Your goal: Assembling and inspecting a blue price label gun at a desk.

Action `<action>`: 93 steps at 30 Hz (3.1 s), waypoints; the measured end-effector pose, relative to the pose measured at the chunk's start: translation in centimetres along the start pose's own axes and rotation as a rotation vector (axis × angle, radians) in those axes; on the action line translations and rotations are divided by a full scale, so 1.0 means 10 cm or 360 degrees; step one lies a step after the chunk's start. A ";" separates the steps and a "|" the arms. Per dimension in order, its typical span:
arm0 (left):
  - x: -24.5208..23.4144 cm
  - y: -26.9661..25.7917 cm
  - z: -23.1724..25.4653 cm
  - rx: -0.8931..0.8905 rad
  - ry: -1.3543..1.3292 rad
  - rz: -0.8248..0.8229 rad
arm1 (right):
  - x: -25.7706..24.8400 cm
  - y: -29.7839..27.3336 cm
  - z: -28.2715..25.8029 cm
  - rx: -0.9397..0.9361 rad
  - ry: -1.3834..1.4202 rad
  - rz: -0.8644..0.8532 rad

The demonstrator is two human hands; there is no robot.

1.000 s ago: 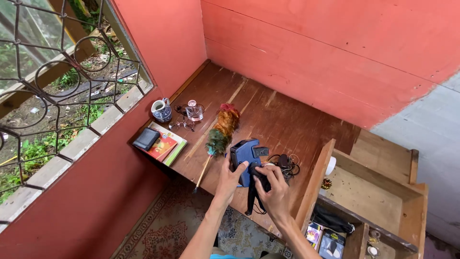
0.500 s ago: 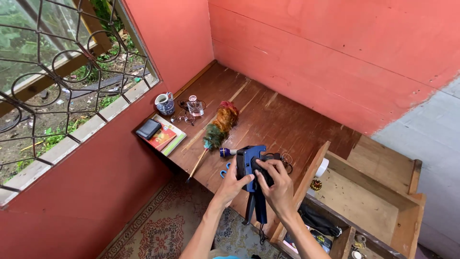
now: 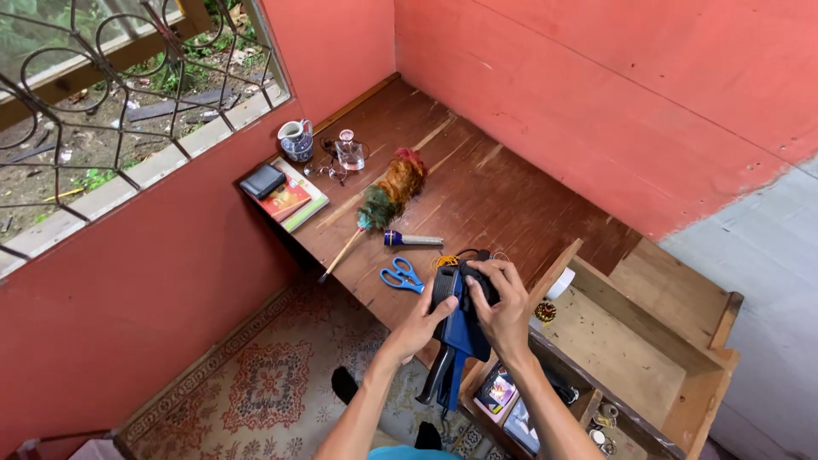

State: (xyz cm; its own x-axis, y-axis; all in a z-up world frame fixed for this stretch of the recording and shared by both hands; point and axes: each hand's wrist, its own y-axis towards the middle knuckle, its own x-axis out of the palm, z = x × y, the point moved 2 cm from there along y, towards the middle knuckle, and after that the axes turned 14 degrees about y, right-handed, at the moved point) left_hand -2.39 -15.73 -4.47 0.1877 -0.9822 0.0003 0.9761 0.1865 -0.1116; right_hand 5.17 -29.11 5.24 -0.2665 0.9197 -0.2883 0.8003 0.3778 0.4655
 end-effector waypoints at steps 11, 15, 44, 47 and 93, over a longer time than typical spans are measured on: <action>-0.06 0.05 -0.28 -0.0198 -0.0318 0.0203 | 0.12 -0.15 0.08 0.0113 0.0105 -0.0033; -0.19 0.19 -0.21 -0.0228 -0.0544 0.0541 | 0.22 -0.36 0.12 0.0062 0.0211 -0.0174; -0.31 0.00 0.11 0.0061 0.0763 0.0824 | 0.33 0.01 0.07 0.0054 0.0176 -0.0053; -0.23 -0.04 0.15 0.0125 0.0726 0.0812 | 0.29 -0.03 0.02 -0.0013 0.0128 0.0008; -0.48 -0.25 0.33 0.0225 0.0792 0.0827 | 0.47 0.07 -0.12 -0.0070 0.0014 -0.0021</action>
State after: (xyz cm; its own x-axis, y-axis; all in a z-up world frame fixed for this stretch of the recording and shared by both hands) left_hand -5.33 -11.44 -0.89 0.5908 -0.6537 -0.4728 0.7860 0.5987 0.1544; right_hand 3.78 -24.44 5.23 -0.2817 0.9153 -0.2877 0.7725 0.3942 0.4978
